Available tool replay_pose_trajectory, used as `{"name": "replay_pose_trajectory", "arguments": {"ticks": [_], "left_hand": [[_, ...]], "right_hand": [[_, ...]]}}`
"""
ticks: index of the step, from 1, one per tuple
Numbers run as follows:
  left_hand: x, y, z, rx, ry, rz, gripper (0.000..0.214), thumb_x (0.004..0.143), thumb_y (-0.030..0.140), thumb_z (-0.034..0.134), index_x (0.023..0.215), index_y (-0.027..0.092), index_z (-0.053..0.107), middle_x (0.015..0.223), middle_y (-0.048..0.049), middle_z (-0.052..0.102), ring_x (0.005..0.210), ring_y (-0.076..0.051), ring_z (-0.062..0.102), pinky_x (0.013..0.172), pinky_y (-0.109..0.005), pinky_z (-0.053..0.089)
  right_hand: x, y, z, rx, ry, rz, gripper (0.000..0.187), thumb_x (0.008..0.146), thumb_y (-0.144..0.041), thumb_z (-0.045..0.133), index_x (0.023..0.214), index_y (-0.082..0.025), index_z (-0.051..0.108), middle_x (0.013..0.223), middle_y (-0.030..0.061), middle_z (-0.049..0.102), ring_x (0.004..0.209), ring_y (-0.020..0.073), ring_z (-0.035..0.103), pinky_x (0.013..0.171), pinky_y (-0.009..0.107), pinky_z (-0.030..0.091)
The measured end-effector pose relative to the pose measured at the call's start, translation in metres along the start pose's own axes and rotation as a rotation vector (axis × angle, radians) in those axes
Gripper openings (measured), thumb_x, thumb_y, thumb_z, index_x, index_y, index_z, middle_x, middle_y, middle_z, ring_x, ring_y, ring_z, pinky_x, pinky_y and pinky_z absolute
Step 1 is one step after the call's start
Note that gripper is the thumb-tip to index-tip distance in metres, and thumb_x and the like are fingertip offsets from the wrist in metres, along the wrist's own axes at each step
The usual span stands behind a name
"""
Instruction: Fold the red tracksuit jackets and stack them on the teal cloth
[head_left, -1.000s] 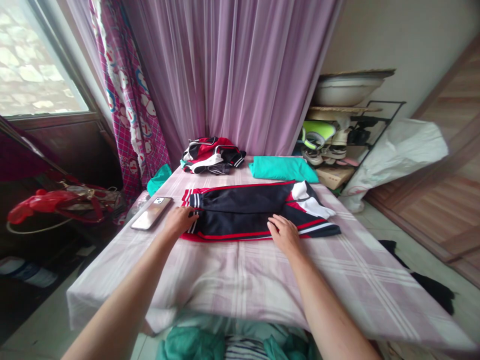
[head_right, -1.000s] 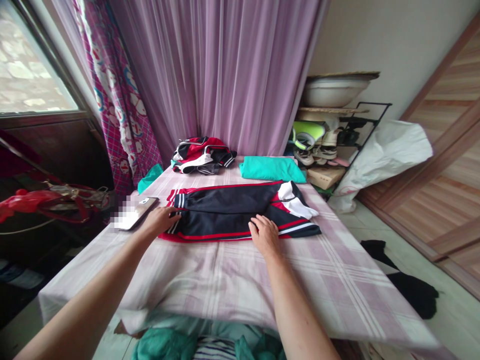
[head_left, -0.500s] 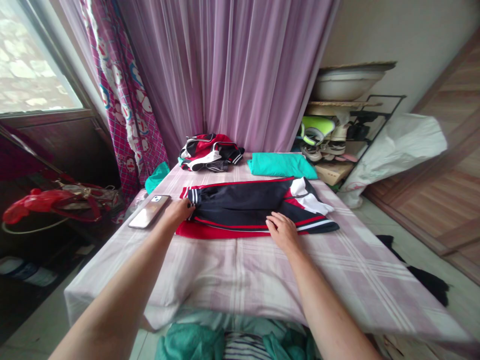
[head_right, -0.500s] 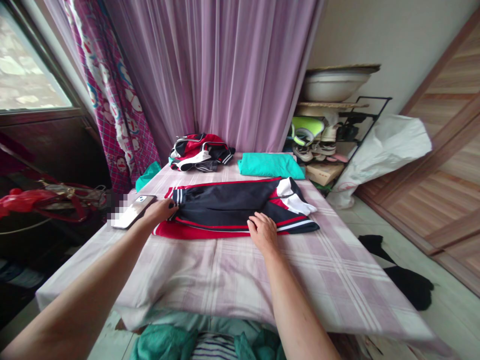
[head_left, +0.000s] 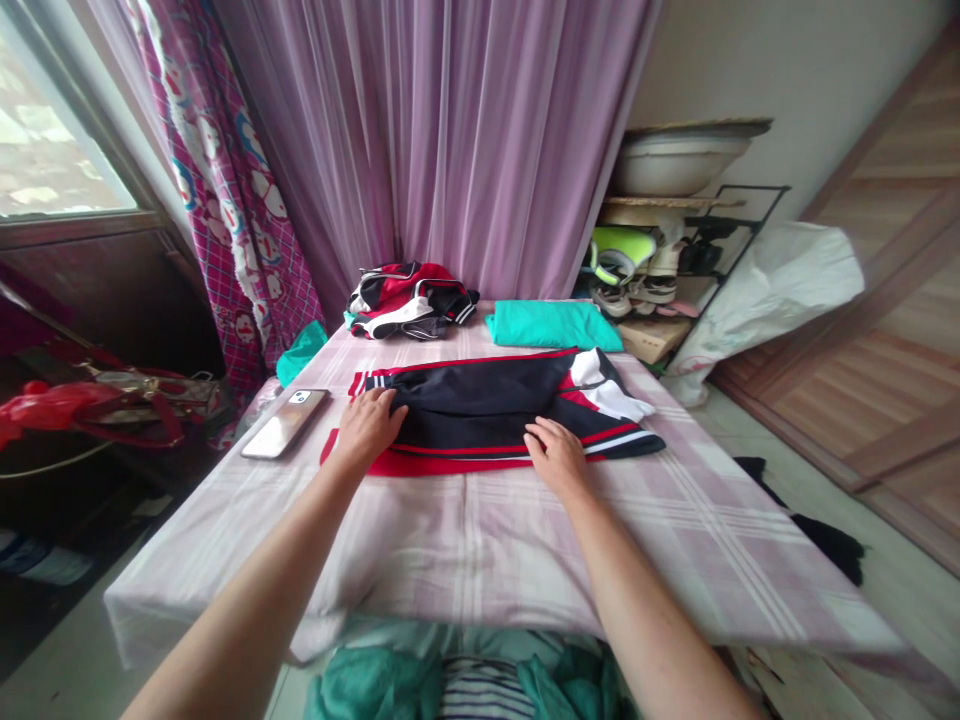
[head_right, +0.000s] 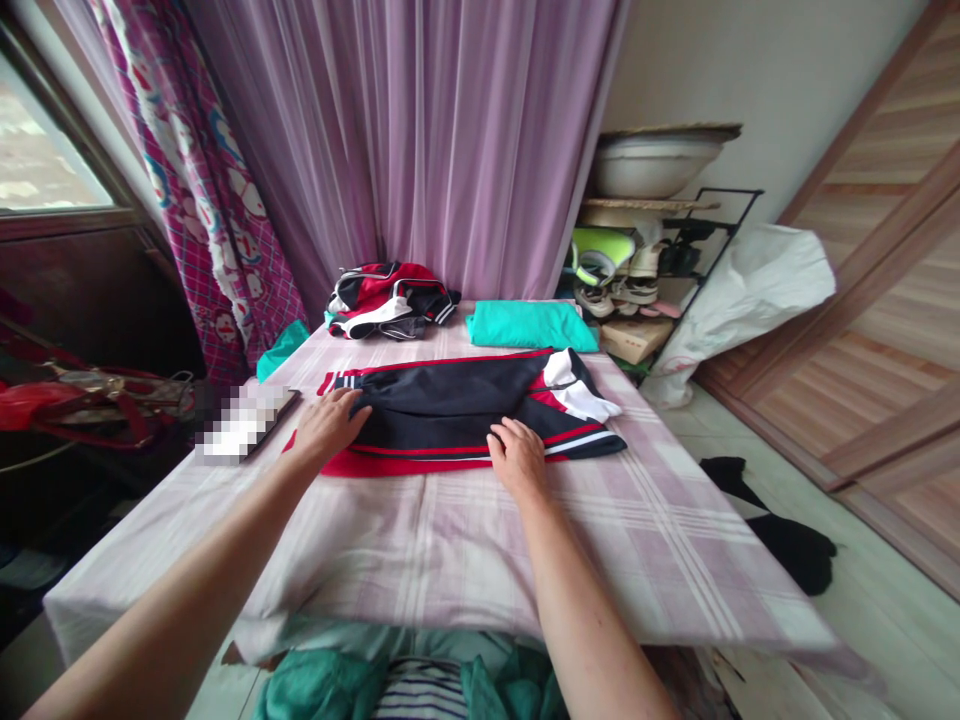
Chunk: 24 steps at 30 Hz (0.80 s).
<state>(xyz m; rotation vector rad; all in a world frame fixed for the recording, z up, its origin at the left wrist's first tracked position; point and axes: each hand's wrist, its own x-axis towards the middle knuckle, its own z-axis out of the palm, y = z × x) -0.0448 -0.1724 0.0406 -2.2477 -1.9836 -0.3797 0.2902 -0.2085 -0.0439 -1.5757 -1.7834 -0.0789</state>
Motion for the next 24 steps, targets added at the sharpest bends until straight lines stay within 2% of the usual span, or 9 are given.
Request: {"name": "replay_pose_trajectory", "arguments": {"ticks": [3, 6, 14, 19, 21, 24], "left_hand": [[-0.003, 0.006, 0.013, 0.035, -0.093, 0.066, 0.051, 0.096, 0.051, 0.045, 0.14, 0.029, 0.055, 0.154, -0.0096, 0.048, 0.141, -0.034, 0.042, 0.116, -0.057, 0.029], [-0.004, 0.005, 0.021, 0.078, -0.167, 0.068, 0.055, 0.096, 0.053, 0.044, 0.145, 0.03, 0.05, 0.159, -0.0091, 0.041, 0.144, -0.035, 0.037, 0.116, -0.061, 0.024], [-0.007, 0.003, 0.023, 0.068, -0.123, 0.069, 0.054, 0.096, 0.053, 0.044, 0.145, 0.031, 0.051, 0.158, -0.0091, 0.042, 0.143, -0.035, 0.038, 0.117, -0.059, 0.024], [-0.009, 0.005, 0.022, 0.097, -0.123, 0.071, 0.056, 0.097, 0.053, 0.041, 0.145, 0.028, 0.051, 0.158, -0.011, 0.042, 0.143, -0.035, 0.039, 0.115, -0.059, 0.025], [-0.009, 0.006, 0.021, 0.11, -0.124, 0.072, 0.056, 0.097, 0.054, 0.04, 0.146, 0.027, 0.05, 0.158, -0.0117, 0.041, 0.143, -0.035, 0.038, 0.116, -0.059, 0.024], [-0.009, 0.006, 0.021, 0.111, -0.118, 0.075, 0.056, 0.097, 0.054, 0.04, 0.145, 0.027, 0.051, 0.158, -0.0113, 0.042, 0.143, -0.035, 0.039, 0.115, -0.059, 0.025]], "right_hand": [[-0.001, -0.001, -0.001, -0.018, -0.038, 0.008, 0.031, 0.091, -0.032, 0.052, 0.107, -0.023, 0.077, 0.124, 0.0101, 0.071, 0.119, 0.0277, 0.061, 0.107, 0.045, 0.045], [-0.002, -0.001, 0.0, -0.028, -0.063, 0.009, 0.03, 0.09, -0.032, 0.054, 0.108, -0.024, 0.077, 0.126, 0.0097, 0.07, 0.121, 0.0281, 0.06, 0.108, 0.046, 0.044], [0.0, 0.0, -0.001, -0.032, -0.011, -0.016, 0.032, 0.091, -0.032, 0.05, 0.106, -0.024, 0.077, 0.121, 0.0088, 0.072, 0.116, 0.0262, 0.063, 0.103, 0.042, 0.047], [0.003, -0.009, -0.009, -0.077, 0.034, -0.018, 0.04, 0.095, -0.033, 0.045, 0.124, -0.021, 0.069, 0.134, 0.0116, 0.065, 0.126, 0.0273, 0.056, 0.109, 0.046, 0.04], [0.002, -0.013, -0.01, -0.121, 0.001, 0.007, 0.043, 0.095, -0.034, 0.045, 0.132, -0.022, 0.064, 0.14, 0.0121, 0.061, 0.13, 0.0289, 0.052, 0.11, 0.05, 0.037], [-0.002, -0.017, -0.008, -0.185, -0.112, 0.085, 0.043, 0.095, -0.037, 0.047, 0.13, -0.021, 0.065, 0.141, 0.015, 0.06, 0.132, 0.0325, 0.051, 0.11, 0.055, 0.035]]}}
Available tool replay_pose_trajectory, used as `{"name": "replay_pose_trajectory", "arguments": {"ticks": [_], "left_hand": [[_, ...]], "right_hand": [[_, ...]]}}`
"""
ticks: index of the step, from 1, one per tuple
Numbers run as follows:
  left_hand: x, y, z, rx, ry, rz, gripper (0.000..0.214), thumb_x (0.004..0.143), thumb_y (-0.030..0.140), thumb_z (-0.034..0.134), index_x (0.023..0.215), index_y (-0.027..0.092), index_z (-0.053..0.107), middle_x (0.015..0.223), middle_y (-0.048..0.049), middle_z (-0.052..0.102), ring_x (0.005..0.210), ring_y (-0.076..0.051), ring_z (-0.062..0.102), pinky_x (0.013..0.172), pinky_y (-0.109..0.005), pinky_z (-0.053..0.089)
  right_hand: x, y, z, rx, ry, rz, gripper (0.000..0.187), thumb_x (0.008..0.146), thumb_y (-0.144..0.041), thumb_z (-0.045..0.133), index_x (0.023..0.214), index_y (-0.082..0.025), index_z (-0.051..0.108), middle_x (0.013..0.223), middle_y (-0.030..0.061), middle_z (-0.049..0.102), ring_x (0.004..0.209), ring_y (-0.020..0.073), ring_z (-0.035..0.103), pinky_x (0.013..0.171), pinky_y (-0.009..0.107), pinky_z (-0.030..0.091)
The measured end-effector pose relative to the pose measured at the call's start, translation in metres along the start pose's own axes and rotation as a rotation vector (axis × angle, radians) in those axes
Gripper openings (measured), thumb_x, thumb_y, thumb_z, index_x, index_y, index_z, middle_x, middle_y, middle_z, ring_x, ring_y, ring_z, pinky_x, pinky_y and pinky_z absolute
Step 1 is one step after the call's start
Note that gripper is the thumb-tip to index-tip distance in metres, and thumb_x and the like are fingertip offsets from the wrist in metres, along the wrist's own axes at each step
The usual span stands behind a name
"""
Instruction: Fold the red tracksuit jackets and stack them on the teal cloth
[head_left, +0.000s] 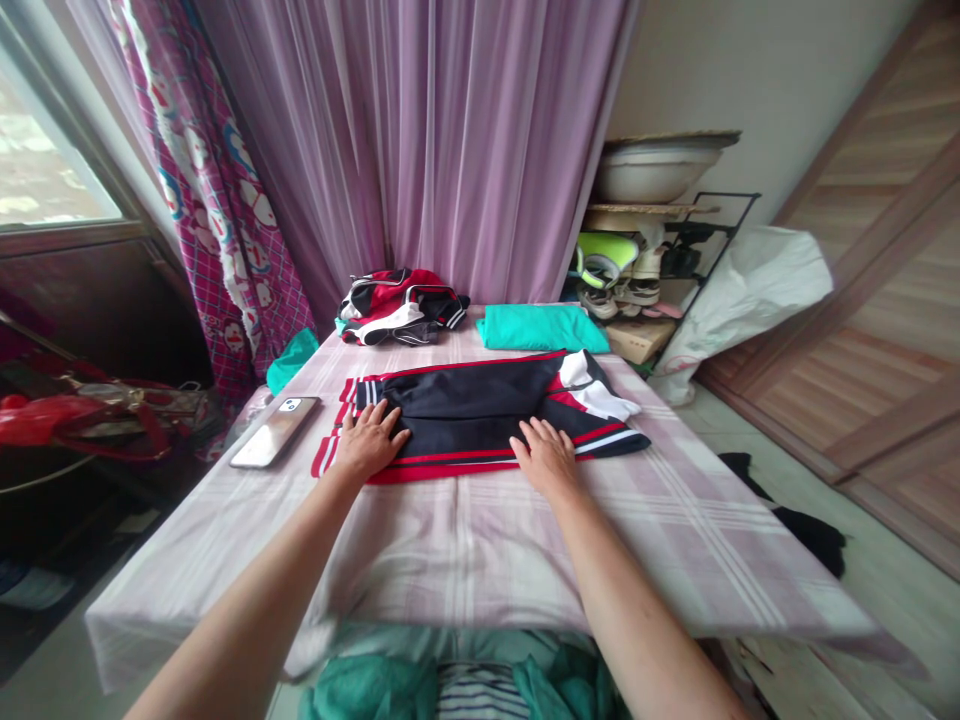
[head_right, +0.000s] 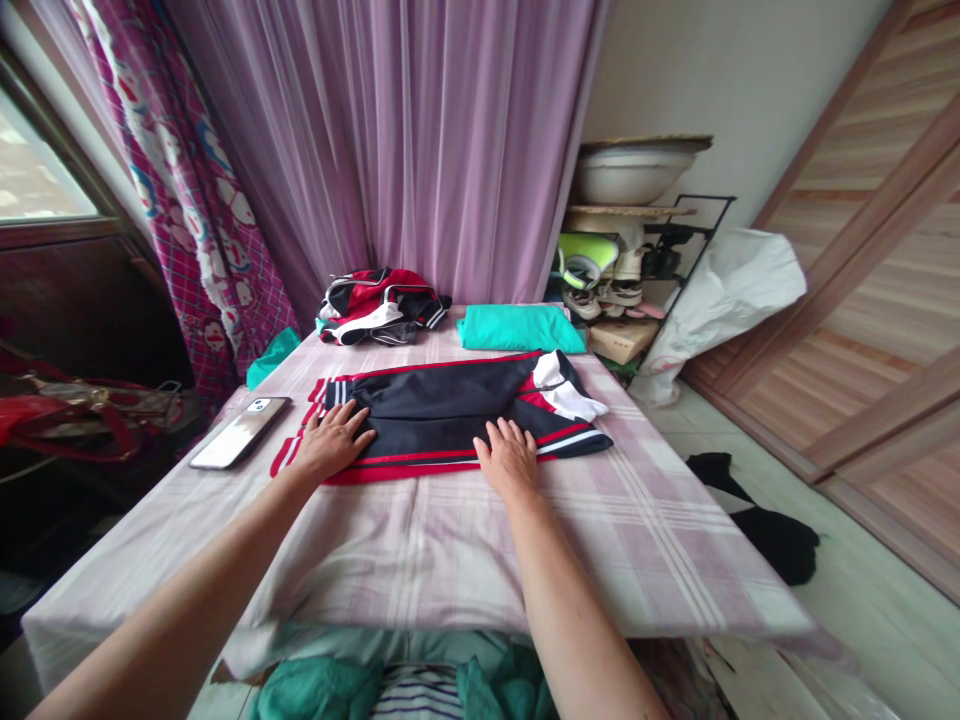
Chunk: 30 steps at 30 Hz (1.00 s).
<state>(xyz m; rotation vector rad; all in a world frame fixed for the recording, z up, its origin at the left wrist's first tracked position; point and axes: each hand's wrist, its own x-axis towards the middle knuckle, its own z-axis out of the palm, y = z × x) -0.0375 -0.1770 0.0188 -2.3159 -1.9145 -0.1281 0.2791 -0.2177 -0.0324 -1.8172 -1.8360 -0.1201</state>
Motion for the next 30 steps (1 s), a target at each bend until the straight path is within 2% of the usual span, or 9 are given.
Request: {"name": "replay_pose_trajectory", "arguments": {"ticks": [3, 7, 10, 13, 16, 21, 25, 30], "left_hand": [[0.0, 0.001, -0.001, 0.001, 0.0, 0.001, 0.057, 0.097, 0.054, 0.04, 0.146, 0.025, 0.051, 0.157, -0.0127, 0.042, 0.143, -0.037, 0.039, 0.115, -0.06, 0.025], [-0.001, 0.002, -0.001, 0.011, 0.0, 0.001, 0.059, 0.097, 0.054, 0.04, 0.147, 0.024, 0.05, 0.157, -0.0135, 0.042, 0.142, -0.037, 0.039, 0.114, -0.061, 0.026], [-0.002, 0.002, 0.001, 0.021, 0.021, -0.006, 0.058, 0.097, 0.053, 0.04, 0.146, 0.025, 0.05, 0.157, -0.012, 0.042, 0.142, -0.036, 0.039, 0.115, -0.058, 0.027], [-0.003, 0.003, 0.0, 0.025, 0.014, -0.015, 0.058, 0.097, 0.054, 0.04, 0.146, 0.025, 0.051, 0.157, -0.011, 0.042, 0.143, -0.036, 0.039, 0.115, -0.057, 0.027], [-0.004, 0.004, -0.002, 0.022, 0.004, -0.013, 0.058, 0.097, 0.053, 0.04, 0.147, 0.025, 0.05, 0.158, -0.0107, 0.042, 0.143, -0.036, 0.039, 0.115, -0.058, 0.026], [-0.003, 0.003, -0.001, -0.003, 0.003, -0.016, 0.059, 0.097, 0.053, 0.041, 0.147, 0.024, 0.049, 0.159, -0.0113, 0.04, 0.144, -0.036, 0.037, 0.115, -0.058, 0.027], [-0.004, 0.003, -0.001, -0.007, 0.004, -0.02, 0.059, 0.097, 0.054, 0.04, 0.147, 0.025, 0.049, 0.159, -0.0114, 0.039, 0.144, -0.036, 0.037, 0.115, -0.058, 0.027], [-0.006, 0.004, -0.002, -0.013, 0.014, -0.022, 0.057, 0.097, 0.054, 0.042, 0.146, 0.027, 0.05, 0.158, -0.0097, 0.042, 0.143, -0.035, 0.039, 0.116, -0.056, 0.027]], "right_hand": [[0.004, -0.004, -0.001, -0.022, -0.022, 0.026, 0.043, 0.097, -0.039, 0.045, 0.129, -0.02, 0.066, 0.14, 0.0165, 0.06, 0.131, 0.0328, 0.051, 0.11, 0.056, 0.034], [0.029, -0.015, -0.011, -0.044, -0.012, -0.02, 0.048, 0.099, -0.039, 0.04, 0.139, -0.019, 0.058, 0.148, 0.0163, 0.052, 0.138, 0.0319, 0.044, 0.114, 0.056, 0.028], [0.05, -0.023, -0.016, -0.104, -0.175, -0.025, 0.055, 0.1, -0.043, 0.037, 0.15, -0.022, 0.045, 0.16, 0.0124, 0.037, 0.148, 0.0293, 0.03, 0.118, 0.056, 0.02], [0.061, -0.024, -0.015, -0.164, -0.408, 0.091, 0.061, 0.101, -0.049, 0.03, 0.156, -0.023, 0.035, 0.165, 0.0098, 0.024, 0.151, 0.0273, 0.02, 0.12, 0.056, 0.016], [0.062, -0.021, -0.014, -0.187, -0.509, 0.154, 0.063, 0.101, -0.052, 0.025, 0.158, -0.024, 0.03, 0.167, 0.0083, 0.02, 0.152, 0.0259, 0.017, 0.121, 0.055, 0.015], [0.051, -0.02, -0.02, -0.21, -0.5, 0.151, 0.06, 0.102, -0.049, 0.025, 0.156, -0.023, 0.034, 0.166, 0.0086, 0.024, 0.151, 0.0259, 0.021, 0.119, 0.056, 0.019], [0.034, -0.017, -0.02, -0.215, -0.402, 0.139, 0.057, 0.102, -0.045, 0.029, 0.154, -0.023, 0.038, 0.163, 0.0076, 0.031, 0.148, 0.0257, 0.03, 0.119, 0.054, 0.022], [0.023, -0.008, -0.011, -0.207, -0.3, 0.114, 0.054, 0.101, -0.042, 0.031, 0.15, -0.023, 0.045, 0.159, 0.0087, 0.039, 0.143, 0.0267, 0.039, 0.117, 0.054, 0.025]]}}
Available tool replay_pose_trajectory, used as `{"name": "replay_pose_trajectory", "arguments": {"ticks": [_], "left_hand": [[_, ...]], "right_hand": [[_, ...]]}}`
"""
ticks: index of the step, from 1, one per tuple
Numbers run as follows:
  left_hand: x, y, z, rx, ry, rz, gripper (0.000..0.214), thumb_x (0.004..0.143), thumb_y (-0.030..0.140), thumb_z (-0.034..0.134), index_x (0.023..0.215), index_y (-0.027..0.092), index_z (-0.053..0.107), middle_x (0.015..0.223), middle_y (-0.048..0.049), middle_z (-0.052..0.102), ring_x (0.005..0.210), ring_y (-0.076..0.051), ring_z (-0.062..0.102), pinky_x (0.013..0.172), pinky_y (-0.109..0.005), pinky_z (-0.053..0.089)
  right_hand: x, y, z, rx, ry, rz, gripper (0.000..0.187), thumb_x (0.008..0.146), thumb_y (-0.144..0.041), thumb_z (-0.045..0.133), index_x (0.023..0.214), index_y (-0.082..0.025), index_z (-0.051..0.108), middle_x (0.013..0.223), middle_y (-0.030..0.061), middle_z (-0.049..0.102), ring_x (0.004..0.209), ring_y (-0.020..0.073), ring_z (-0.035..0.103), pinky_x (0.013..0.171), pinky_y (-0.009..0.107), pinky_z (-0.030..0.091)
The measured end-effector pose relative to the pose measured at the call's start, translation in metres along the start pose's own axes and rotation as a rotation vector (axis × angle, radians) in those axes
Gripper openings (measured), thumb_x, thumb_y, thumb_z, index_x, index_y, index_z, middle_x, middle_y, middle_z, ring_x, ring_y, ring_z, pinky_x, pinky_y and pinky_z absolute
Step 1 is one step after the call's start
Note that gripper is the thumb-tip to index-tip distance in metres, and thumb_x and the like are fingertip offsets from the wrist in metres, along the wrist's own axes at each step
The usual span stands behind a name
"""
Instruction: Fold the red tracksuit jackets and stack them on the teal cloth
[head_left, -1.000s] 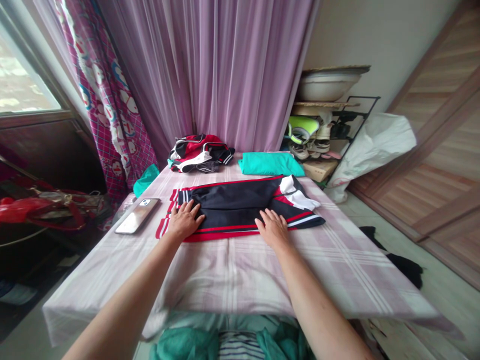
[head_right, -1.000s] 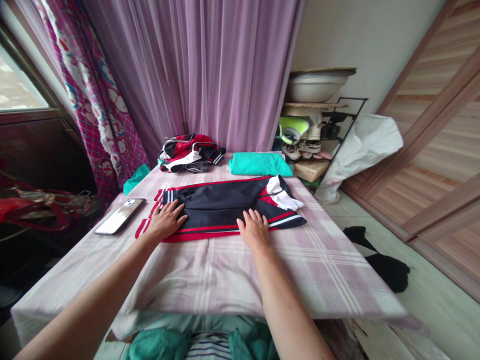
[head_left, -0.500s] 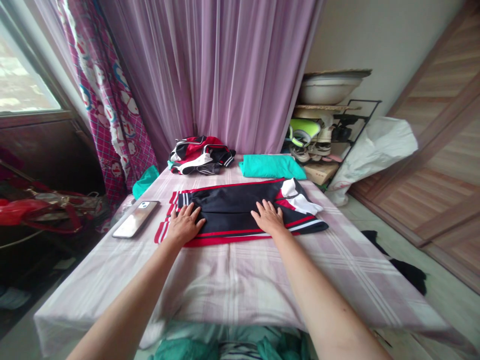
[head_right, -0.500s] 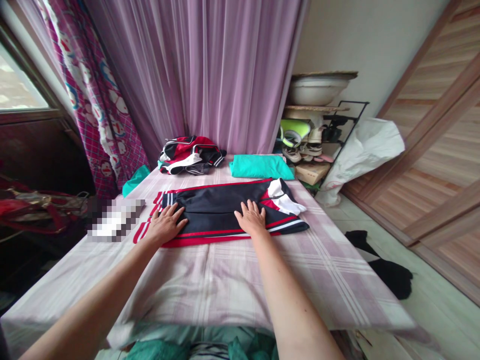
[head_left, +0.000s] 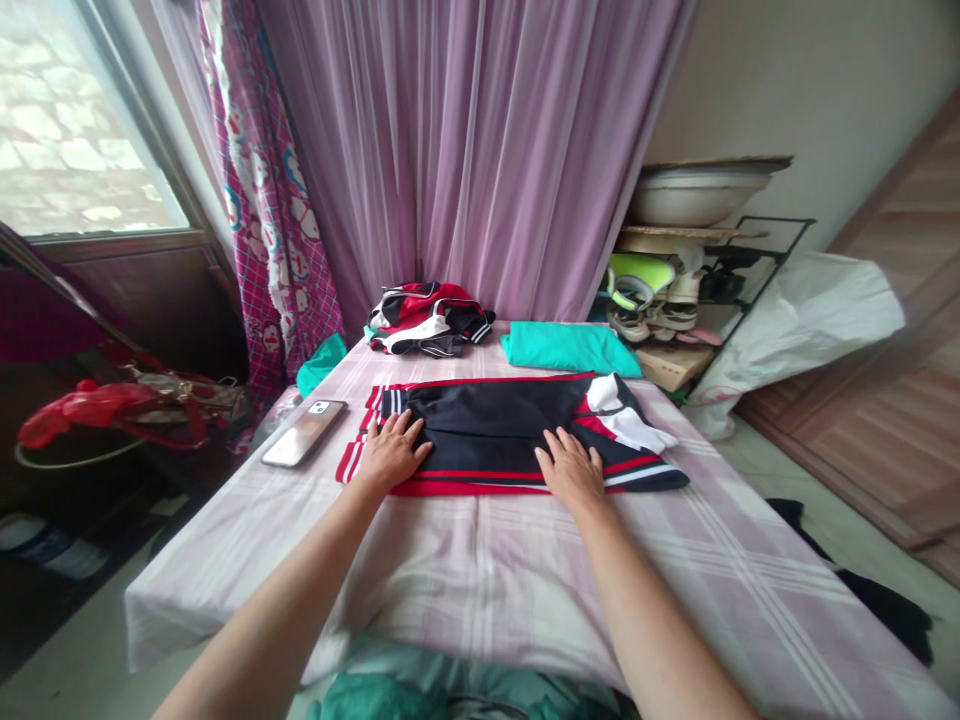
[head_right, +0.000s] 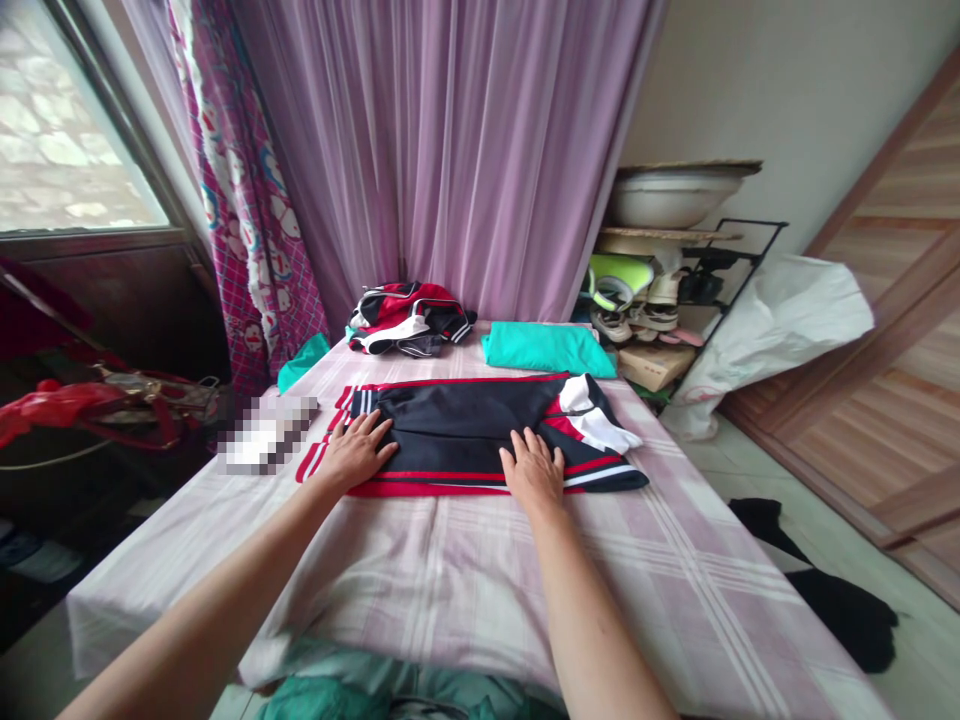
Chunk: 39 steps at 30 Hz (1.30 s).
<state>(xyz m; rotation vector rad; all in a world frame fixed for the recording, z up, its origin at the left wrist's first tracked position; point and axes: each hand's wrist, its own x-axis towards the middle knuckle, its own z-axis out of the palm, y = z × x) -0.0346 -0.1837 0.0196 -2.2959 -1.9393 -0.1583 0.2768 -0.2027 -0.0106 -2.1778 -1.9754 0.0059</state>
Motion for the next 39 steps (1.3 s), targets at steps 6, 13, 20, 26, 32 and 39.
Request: {"name": "replay_pose_trajectory", "arguments": {"ticks": [6, 13, 20, 26, 32, 39], "left_hand": [[0.0, 0.001, -0.001, 0.01, -0.014, -0.008, 0.057, 0.097, 0.053, 0.042, 0.146, 0.027, 0.05, 0.158, -0.0098, 0.041, 0.144, -0.034, 0.038, 0.117, -0.056, 0.026], [0.001, 0.0, -0.002, 0.019, -0.023, -0.006, 0.059, 0.097, 0.055, 0.039, 0.148, 0.026, 0.048, 0.159, -0.0099, 0.041, 0.144, -0.034, 0.038, 0.116, -0.057, 0.028], [0.001, 0.0, -0.001, 0.029, -0.023, -0.016, 0.058, 0.097, 0.055, 0.038, 0.147, 0.028, 0.048, 0.159, -0.0088, 0.04, 0.144, -0.033, 0.038, 0.116, -0.056, 0.028], [0.001, -0.001, 0.0, 0.014, -0.008, -0.001, 0.057, 0.097, 0.055, 0.039, 0.146, 0.027, 0.05, 0.158, -0.0093, 0.042, 0.143, -0.033, 0.039, 0.116, -0.056, 0.028], [0.0, 0.001, -0.001, -0.031, 0.005, -0.001, 0.056, 0.096, 0.054, 0.043, 0.144, 0.028, 0.052, 0.157, -0.0095, 0.043, 0.142, -0.034, 0.04, 0.116, -0.057, 0.027], [0.009, -0.029, -0.002, -0.405, 0.01, -0.075, 0.048, 0.099, 0.041, 0.04, 0.139, 0.023, 0.056, 0.15, -0.0068, 0.053, 0.135, -0.024, 0.051, 0.114, -0.04, 0.039]], "right_hand": [[0.001, 0.002, 0.004, 0.013, 0.043, -0.014, 0.051, 0.101, -0.039, 0.033, 0.146, -0.024, 0.05, 0.156, 0.0098, 0.043, 0.141, 0.0251, 0.041, 0.116, 0.052, 0.027], [-0.004, -0.003, -0.003, 0.029, 0.056, -0.007, 0.049, 0.101, -0.036, 0.035, 0.145, -0.022, 0.051, 0.156, 0.0105, 0.044, 0.141, 0.0243, 0.041, 0.116, 0.051, 0.027], [-0.003, -0.001, -0.003, 0.041, 0.053, -0.007, 0.048, 0.1, -0.035, 0.037, 0.144, -0.024, 0.052, 0.156, 0.0095, 0.044, 0.141, 0.0227, 0.041, 0.116, 0.048, 0.027], [0.0, 0.005, 0.005, 0.055, 0.057, -0.023, 0.05, 0.099, -0.036, 0.037, 0.144, -0.024, 0.052, 0.156, 0.0099, 0.044, 0.14, 0.0247, 0.042, 0.116, 0.05, 0.027], [0.002, 0.008, 0.009, 0.043, 0.064, -0.04, 0.051, 0.099, -0.037, 0.035, 0.145, -0.024, 0.052, 0.155, 0.01, 0.045, 0.14, 0.0249, 0.043, 0.115, 0.05, 0.029], [0.002, 0.008, 0.009, 0.038, 0.073, -0.04, 0.05, 0.098, -0.036, 0.037, 0.144, -0.024, 0.053, 0.154, 0.0111, 0.046, 0.137, 0.0261, 0.045, 0.113, 0.051, 0.03]]}}
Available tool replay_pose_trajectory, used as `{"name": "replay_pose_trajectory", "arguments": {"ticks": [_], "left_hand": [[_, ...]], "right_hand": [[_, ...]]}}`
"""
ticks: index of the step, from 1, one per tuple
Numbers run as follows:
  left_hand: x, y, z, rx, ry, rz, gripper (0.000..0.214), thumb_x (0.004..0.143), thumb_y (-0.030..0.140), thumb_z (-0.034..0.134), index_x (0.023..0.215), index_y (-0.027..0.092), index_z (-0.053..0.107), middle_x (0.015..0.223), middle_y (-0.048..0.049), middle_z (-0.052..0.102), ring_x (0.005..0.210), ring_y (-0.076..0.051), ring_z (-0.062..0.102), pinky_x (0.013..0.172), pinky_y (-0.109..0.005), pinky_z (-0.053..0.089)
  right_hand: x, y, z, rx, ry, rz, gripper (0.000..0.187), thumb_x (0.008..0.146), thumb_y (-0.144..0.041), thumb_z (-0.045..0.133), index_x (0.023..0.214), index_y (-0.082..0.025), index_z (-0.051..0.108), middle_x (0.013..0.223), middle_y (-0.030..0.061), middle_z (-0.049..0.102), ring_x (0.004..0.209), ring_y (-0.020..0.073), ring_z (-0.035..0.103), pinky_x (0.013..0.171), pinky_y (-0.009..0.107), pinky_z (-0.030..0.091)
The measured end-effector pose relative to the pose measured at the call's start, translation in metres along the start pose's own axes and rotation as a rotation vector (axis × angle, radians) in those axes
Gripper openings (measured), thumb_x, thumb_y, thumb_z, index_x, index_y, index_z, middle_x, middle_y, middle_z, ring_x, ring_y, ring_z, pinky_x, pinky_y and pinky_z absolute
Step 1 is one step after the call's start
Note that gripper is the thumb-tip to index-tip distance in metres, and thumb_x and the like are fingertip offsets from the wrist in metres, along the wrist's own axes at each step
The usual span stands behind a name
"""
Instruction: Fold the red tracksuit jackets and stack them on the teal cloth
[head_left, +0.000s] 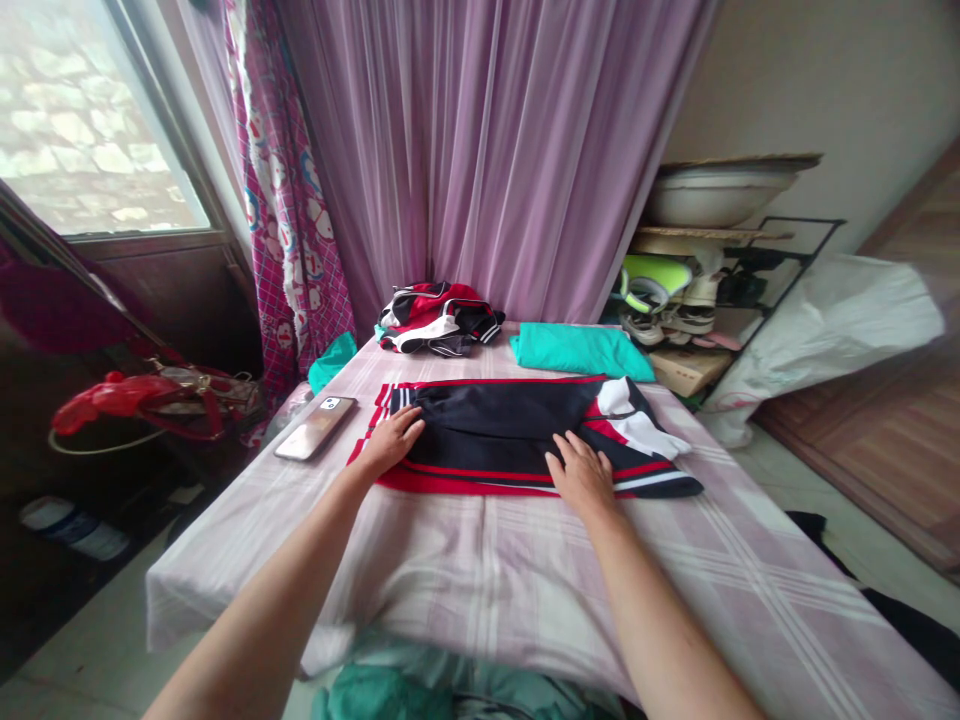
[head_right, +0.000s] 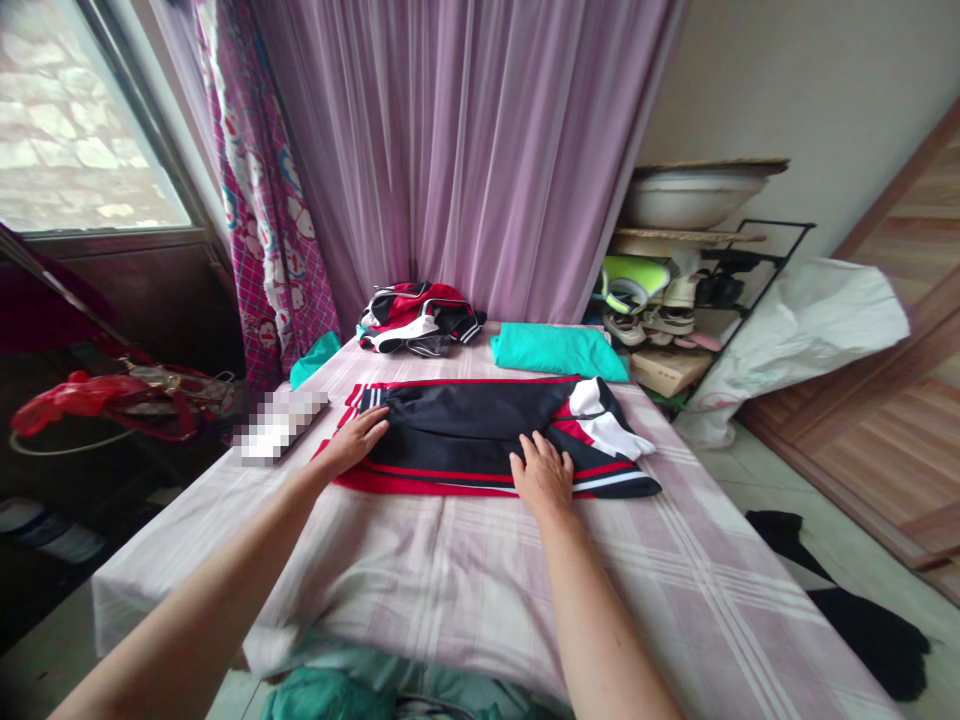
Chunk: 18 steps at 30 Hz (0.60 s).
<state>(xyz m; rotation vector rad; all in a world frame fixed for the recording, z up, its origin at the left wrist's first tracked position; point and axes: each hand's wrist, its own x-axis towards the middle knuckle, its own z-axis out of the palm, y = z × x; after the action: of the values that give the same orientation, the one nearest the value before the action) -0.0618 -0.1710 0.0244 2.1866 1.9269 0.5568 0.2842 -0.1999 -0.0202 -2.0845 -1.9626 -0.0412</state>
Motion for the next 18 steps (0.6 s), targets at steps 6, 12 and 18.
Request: {"name": "replay_pose_trajectory", "arguments": {"ticks": [6, 12, 18], "left_hand": [[-0.015, -0.048, -0.02, -0.09, 0.108, -0.18, 0.047, 0.091, 0.045, 0.05, 0.13, 0.022, 0.064, 0.13, -0.0061, 0.069, 0.111, -0.023, 0.067, 0.096, -0.03, 0.051], [-0.039, -0.05, -0.019, 0.112, 0.084, -0.282, 0.053, 0.095, 0.054, 0.04, 0.124, 0.018, 0.068, 0.121, -0.0121, 0.072, 0.114, -0.029, 0.065, 0.095, -0.038, 0.049], [-0.052, -0.049, -0.02, 0.216, 0.084, -0.314, 0.055, 0.095, 0.059, 0.036, 0.1, 0.021, 0.075, 0.112, -0.0127, 0.073, 0.11, -0.03, 0.064, 0.095, -0.04, 0.047]], "right_hand": [[0.019, -0.018, -0.013, 0.029, 0.094, -0.111, 0.041, 0.096, -0.031, 0.043, 0.129, -0.026, 0.066, 0.149, 0.0089, 0.053, 0.138, 0.0283, 0.043, 0.114, 0.053, 0.027], [0.059, -0.079, -0.032, 0.072, 0.015, -0.31, 0.035, 0.093, -0.027, 0.049, 0.12, -0.027, 0.072, 0.144, 0.0061, 0.058, 0.137, 0.0266, 0.046, 0.115, 0.048, 0.03], [0.111, -0.15, -0.027, 0.131, -0.103, -0.487, 0.033, 0.093, -0.027, 0.053, 0.12, -0.026, 0.072, 0.14, 0.0059, 0.062, 0.131, 0.0229, 0.053, 0.113, 0.04, 0.036]]}}
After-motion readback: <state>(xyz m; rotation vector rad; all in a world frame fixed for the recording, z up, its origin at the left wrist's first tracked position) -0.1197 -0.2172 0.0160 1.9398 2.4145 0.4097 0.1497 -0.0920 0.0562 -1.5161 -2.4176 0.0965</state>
